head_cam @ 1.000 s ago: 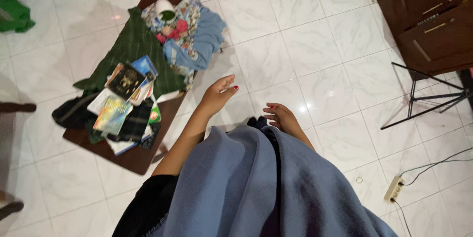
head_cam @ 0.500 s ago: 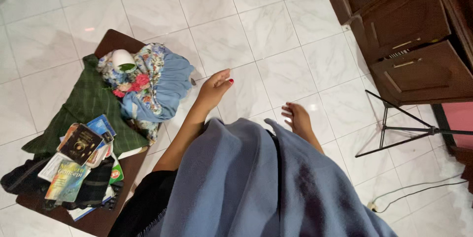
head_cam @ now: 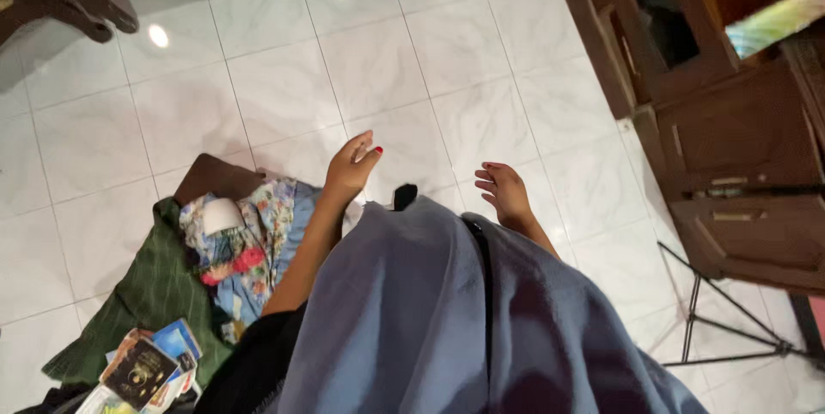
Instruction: The person moves various items between different storage locations, including picking up a green package from a shelf and placing it on another surface, and handling a small boxed item.
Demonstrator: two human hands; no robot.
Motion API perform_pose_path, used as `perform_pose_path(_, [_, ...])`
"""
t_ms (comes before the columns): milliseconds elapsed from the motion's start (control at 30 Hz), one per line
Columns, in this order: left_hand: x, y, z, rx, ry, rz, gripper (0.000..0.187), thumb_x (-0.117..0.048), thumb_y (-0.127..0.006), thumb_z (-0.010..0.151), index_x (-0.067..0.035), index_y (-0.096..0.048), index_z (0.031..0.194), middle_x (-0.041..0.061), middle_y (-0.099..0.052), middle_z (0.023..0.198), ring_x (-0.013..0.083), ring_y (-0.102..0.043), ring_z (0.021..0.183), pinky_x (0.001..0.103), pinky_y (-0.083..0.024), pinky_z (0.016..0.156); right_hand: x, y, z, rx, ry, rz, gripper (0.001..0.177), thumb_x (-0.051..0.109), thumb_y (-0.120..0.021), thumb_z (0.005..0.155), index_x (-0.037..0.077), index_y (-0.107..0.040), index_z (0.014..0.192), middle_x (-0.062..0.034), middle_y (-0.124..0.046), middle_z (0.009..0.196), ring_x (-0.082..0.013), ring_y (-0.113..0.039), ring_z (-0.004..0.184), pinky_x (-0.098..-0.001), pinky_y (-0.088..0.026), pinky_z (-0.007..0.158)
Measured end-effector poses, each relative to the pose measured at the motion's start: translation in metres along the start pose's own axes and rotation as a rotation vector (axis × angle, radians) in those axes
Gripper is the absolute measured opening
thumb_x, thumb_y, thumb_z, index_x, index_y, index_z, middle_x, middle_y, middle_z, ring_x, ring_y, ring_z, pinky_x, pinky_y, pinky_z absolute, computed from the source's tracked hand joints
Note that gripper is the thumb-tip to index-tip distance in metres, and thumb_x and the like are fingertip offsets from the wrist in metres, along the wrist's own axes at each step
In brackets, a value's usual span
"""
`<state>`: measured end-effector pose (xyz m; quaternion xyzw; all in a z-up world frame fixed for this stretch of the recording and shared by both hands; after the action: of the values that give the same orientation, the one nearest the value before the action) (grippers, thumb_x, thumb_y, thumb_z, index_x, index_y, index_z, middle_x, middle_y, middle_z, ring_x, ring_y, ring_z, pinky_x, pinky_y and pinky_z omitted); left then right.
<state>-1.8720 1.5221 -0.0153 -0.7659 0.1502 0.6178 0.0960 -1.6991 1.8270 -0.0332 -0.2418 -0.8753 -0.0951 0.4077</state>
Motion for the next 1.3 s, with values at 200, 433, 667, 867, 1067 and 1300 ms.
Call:
perform_pose_path(200, [-0.100,0.005,0.085,0.021,-0.133,0.176,0.058,-0.026,-0.071,0.094,-0.006,-0.055,0.146,0.015,-0.060,0.147,0.0302,-0.054,0.139,0.038,-0.044,0.113,0.054,-0.041,0.070,0.109,0.035,0.039,0.046,0.032,-0.047,0.100,0.003,-0.053,0.136,-0.0179,-0.065,0.132,-0.0313,-0.061,0.119,-0.0485,-0.046,0.103])
perform_pose_path(433, [-0.087,0.015,0.089,-0.014,-0.159,0.275,0.057,-0.030,-0.072,0.093,-0.007,-0.058,0.144,0.015,-0.060,0.147,0.0309,-0.056,0.139,0.040,-0.043,0.115,0.091,-0.063,0.116,0.229,-0.072,-0.034,0.053,0.035,-0.045,0.102,0.002,-0.045,0.144,-0.0179,-0.056,0.143,-0.0330,-0.054,0.131,-0.0495,-0.040,0.109])
perform_pose_path(667, [-0.073,0.007,0.124,-0.024,0.099,0.317,0.061,-0.034,-0.070,0.093,-0.012,-0.055,0.148,0.015,-0.055,0.150,0.0332,-0.052,0.137,0.042,-0.045,0.110,0.148,-0.052,0.153,0.238,-0.039,-0.027,0.055,0.035,-0.042,0.102,0.001,-0.044,0.145,-0.0217,-0.054,0.147,-0.0374,-0.052,0.135,-0.0515,-0.040,0.112])
perform_pose_path(867, [-0.081,-0.094,0.218,0.099,0.034,0.449,0.060,-0.039,-0.073,0.091,-0.012,-0.058,0.143,0.017,-0.056,0.148,0.0345,-0.051,0.138,0.043,-0.043,0.111,0.165,0.024,0.233,0.209,-0.018,0.072,0.056,0.036,-0.048,0.099,0.002,-0.048,0.144,-0.0215,-0.056,0.144,-0.0368,-0.053,0.133,-0.0505,-0.040,0.110])
perform_pose_path(1067, [-0.125,-0.244,0.330,0.278,-0.050,0.501,0.058,-0.040,-0.071,0.092,-0.013,-0.059,0.142,0.017,-0.058,0.145,0.0323,-0.055,0.135,0.040,-0.046,0.110,0.166,0.159,0.323,0.218,-0.034,0.247,0.051,0.035,-0.051,0.099,0.011,-0.052,0.144,-0.0119,-0.058,0.143,-0.0297,-0.054,0.128,-0.0482,-0.040,0.108])
perform_pose_path(1300, [-0.174,-0.359,0.403,0.430,-0.102,0.402,0.058,-0.036,-0.070,0.092,-0.014,-0.057,0.144,0.017,-0.057,0.145,0.0306,-0.056,0.133,0.038,-0.047,0.108,0.196,0.279,0.354,-0.126,-0.277,0.215,0.055,0.036,-0.055,0.096,0.017,-0.045,0.147,-0.0094,-0.057,0.142,-0.0288,-0.053,0.130,-0.0498,-0.037,0.108])
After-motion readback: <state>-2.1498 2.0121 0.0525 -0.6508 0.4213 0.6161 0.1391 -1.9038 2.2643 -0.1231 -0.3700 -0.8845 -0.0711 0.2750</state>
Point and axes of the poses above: each hand's wrist, its own z-axis towards the middle knuckle, its own y-axis out of the back of the hand, x = y × z, the point moved 9 cm from there along z, towards the middle knuckle
